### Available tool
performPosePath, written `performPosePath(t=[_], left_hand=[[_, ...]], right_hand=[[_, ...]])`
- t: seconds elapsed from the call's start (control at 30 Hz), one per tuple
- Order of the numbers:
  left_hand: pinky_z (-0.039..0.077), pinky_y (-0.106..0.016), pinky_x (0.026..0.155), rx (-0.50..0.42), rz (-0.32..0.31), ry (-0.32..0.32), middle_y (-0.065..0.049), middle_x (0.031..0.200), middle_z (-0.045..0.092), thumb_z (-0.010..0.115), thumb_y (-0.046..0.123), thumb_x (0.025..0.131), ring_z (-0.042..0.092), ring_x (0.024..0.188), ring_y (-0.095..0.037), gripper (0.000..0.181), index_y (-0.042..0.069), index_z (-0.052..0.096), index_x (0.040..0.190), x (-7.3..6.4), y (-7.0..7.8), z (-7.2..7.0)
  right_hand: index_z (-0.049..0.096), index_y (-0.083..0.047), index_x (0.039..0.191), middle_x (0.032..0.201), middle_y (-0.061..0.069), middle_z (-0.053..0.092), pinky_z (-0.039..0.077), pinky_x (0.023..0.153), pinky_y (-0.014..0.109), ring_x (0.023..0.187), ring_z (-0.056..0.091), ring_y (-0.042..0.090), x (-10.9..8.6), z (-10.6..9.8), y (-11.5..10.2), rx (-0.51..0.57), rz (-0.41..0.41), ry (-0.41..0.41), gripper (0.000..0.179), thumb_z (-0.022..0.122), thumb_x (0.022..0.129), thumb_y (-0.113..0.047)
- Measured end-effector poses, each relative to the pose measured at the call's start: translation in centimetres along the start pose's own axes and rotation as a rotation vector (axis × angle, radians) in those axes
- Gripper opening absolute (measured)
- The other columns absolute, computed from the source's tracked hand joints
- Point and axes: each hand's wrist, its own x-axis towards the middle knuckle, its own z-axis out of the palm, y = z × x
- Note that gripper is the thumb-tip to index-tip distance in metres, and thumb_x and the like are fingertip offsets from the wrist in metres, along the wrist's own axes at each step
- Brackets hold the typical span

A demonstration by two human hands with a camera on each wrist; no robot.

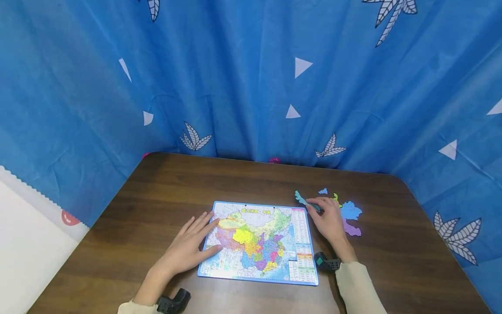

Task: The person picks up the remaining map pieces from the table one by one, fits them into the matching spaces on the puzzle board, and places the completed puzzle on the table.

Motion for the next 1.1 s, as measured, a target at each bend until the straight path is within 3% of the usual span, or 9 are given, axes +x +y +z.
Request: performPosePath(t=[0.27, 0.47, 0.67, 1.1], left_hand=[[0.01, -0.055, 0.118, 0.016, 0.023, 0.015, 0.001, 0.16, 0.024, 0.051, 0.07, 0.085, 0.019, 0.148, -0.029, 0.079, 0.027, 0.037, 0.149, 0.43, -0.12, -0.24], [0.009, -0.05, 0.12, 0.04, 0.037, 0.004, 0.005, 0.161, 0.019, 0.047, 0.072, 0.085, 0.015, 0.15, -0.022, 0.079, 0.029, 0.034, 0.15, 0.58, -0.33, 0.0], [0.008, -0.052, 0.12, 0.025, 0.011, -0.007, 0.004, 0.161, 0.018, 0.048, 0.073, 0.084, 0.016, 0.149, -0.026, 0.08, 0.029, 0.035, 0.15, 0.5, -0.3, 0.1], [0.007, -0.054, 0.119, 0.01, -0.008, -0.009, 0.005, 0.161, 0.019, 0.048, 0.073, 0.084, 0.016, 0.149, -0.027, 0.078, 0.03, 0.037, 0.149, 0.28, -0.21, 0.19]], right_hand=[[0.07, -0.015, 0.113, 0.119, 0.009, 0.064, 0.042, 0.094, 0.055, 0.113, 0.051, 0.029, -0.14, 0.24, -0.22, -0.025, 0.007, -0.085, 0.025, 0.066, 0.092, -0.026], [0.07, -0.015, 0.113, 0.119, 0.009, 0.063, 0.043, 0.093, 0.053, 0.112, 0.051, 0.027, -0.18, 0.45, -0.04, -0.012, 0.029, -0.086, 0.024, 0.066, 0.092, -0.026], [0.069, -0.017, 0.115, 0.122, 0.008, 0.062, 0.042, 0.096, 0.057, 0.116, 0.05, 0.029, -0.21, 0.48, -0.04, -0.022, 0.058, -0.111, 0.026, 0.065, 0.092, -0.03], [0.068, -0.016, 0.117, 0.125, 0.009, 0.063, 0.042, 0.098, 0.057, 0.121, 0.047, 0.03, -0.15, 0.2, -0.33, -0.035, 0.025, -0.123, 0.028, 0.066, 0.092, -0.028]])
